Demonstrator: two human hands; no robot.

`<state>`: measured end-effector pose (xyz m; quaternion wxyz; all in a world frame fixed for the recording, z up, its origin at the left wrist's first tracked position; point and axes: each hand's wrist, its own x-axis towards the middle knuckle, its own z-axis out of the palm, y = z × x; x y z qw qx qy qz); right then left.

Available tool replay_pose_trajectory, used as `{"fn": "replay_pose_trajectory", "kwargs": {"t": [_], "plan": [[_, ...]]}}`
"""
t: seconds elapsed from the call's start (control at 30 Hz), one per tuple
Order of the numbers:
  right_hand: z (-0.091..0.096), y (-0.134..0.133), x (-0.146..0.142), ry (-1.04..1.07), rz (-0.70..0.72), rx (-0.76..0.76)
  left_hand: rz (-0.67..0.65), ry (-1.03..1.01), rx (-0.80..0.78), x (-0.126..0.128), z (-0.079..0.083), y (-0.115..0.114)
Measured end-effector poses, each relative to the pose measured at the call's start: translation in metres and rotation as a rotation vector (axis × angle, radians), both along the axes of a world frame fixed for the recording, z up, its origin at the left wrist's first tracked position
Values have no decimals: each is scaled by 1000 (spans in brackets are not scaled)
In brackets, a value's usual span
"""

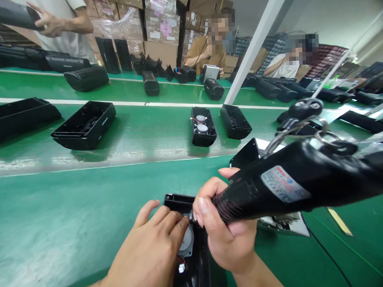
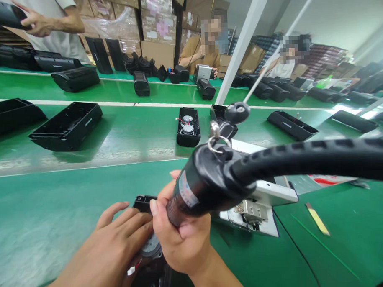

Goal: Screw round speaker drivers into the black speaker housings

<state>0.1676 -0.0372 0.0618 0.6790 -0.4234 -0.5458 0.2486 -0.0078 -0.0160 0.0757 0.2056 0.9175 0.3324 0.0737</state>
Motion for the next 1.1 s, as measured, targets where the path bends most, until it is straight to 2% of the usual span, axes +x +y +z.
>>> {"fn": "replay_pose_trajectory", "kwargs": {"t": [0.23, 0.33, 0.53, 0.63, 0.7, 0.77, 0.87, 0.97, 1.1], "plan": [[14, 7, -4, 61, 7, -8, -21, 92, 3, 1, 6, -2], [23, 9, -8, 46, -14, -8, -40, 89, 58, 1, -1, -1], [22, 4, -11, 60, -70, 41, -20, -34, 106, -10, -17, 3], [37, -14, 4, 170, -128, 176, 6, -103, 90, -15, -21, 4], [54, -31, 26, 253, -277, 312, 31, -136, 101, -17, -25, 2], [68, -46, 52, 163, -499, 358, 37, -141, 104, -13, -26, 0], [75, -57, 86, -1, -685, 382, -18, -104, 56, 1, -18, -4], [68, -56, 102, -124, -716, 364, -68, -33, -7, 17, -4, -7], [61, -54, 98, -145, -698, 272, -92, 73, -15, 25, 5, -9]]}}
